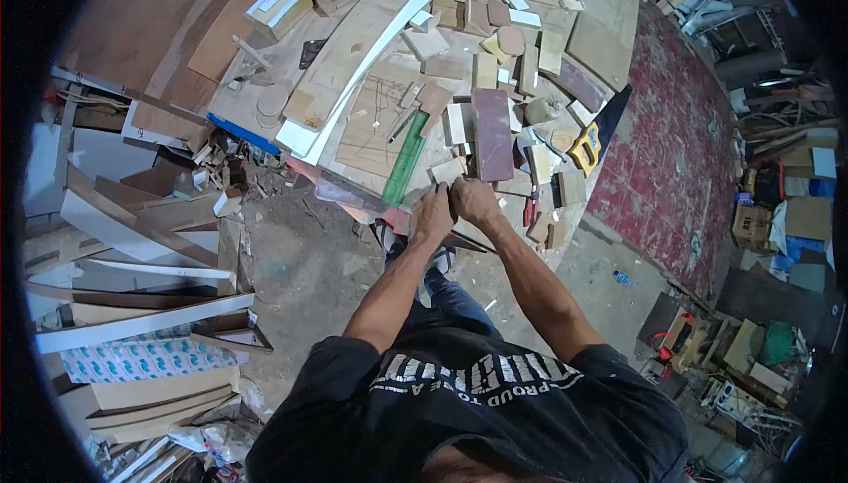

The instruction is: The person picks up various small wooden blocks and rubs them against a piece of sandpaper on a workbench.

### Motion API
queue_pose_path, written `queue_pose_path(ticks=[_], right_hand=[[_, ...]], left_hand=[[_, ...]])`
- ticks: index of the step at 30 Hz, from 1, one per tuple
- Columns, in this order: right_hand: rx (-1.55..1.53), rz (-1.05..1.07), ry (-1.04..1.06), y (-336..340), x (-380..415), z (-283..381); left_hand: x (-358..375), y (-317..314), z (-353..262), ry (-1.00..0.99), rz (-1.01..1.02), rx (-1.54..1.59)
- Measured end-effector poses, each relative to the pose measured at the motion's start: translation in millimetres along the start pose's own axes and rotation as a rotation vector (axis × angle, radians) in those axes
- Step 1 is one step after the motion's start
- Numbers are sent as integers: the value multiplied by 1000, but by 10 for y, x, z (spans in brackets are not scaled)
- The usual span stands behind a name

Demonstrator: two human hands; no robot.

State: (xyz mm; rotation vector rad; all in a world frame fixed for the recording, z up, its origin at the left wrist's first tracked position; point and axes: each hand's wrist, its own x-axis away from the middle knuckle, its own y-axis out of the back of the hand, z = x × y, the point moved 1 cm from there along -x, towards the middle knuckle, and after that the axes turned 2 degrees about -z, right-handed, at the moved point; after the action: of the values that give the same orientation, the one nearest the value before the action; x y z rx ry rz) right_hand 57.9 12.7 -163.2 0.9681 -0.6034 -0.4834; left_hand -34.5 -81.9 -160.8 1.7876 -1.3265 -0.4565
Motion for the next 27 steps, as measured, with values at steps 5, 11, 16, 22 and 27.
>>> queue_pose_path(ticks=[5, 11, 16, 22, 27], right_hand=[[-323, -168, 338, 804, 296, 379], [-422, -376, 212, 1403, 424, 911], [-509, -531, 191, 1635, 449, 1203], [-344, -597, 116, 1699, 479, 1224], [-173, -536, 145, 1854, 546, 1235]], left_hand=[[73, 505, -123, 426, 292, 1331], [22, 1210, -392, -58, 187, 1323], [-27, 1673, -510, -180, 271, 1399], [-152, 1836, -558, 1, 357, 1319], [-260, 1728, -676, -403, 7, 1061]])
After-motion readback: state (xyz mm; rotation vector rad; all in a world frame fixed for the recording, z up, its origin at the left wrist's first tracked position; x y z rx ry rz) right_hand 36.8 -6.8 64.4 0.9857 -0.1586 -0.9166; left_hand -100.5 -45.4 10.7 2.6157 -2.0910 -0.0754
